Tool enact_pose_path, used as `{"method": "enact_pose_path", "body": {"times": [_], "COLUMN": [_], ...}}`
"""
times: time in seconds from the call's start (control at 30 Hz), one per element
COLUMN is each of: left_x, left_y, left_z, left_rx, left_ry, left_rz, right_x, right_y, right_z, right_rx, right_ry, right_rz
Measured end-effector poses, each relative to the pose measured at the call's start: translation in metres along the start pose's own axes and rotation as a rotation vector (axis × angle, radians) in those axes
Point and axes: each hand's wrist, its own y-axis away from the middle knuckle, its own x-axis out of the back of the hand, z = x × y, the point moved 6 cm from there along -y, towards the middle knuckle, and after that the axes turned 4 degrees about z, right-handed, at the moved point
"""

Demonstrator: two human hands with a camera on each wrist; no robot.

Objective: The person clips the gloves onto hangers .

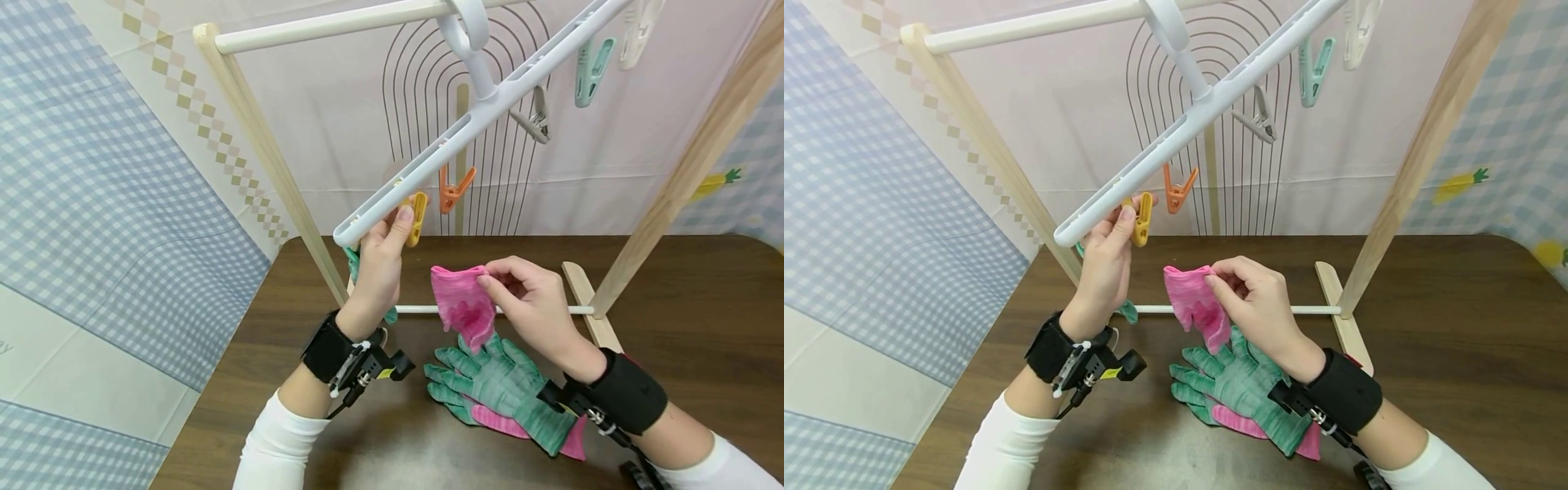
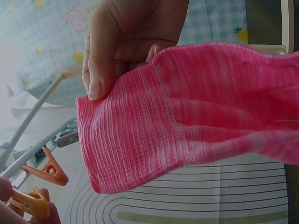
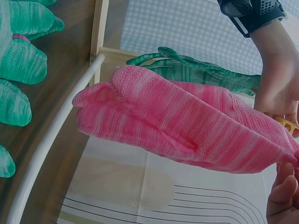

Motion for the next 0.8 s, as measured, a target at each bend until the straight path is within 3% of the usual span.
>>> {"method": "enact_pose_path", "body": {"times": [0.8], "left_x": [-0.001], "left_y": [0.001], "left_z": [0.003], "left_rx": [-0.041], "left_ry": [0.05], "left_rz": [0.048], "right_x": [-0.016], "right_y": [-0.012], "right_z": [-0.001], "right_rx": [-0.05], "right_ry": [-0.042], "right_rz": [-0.003]}}
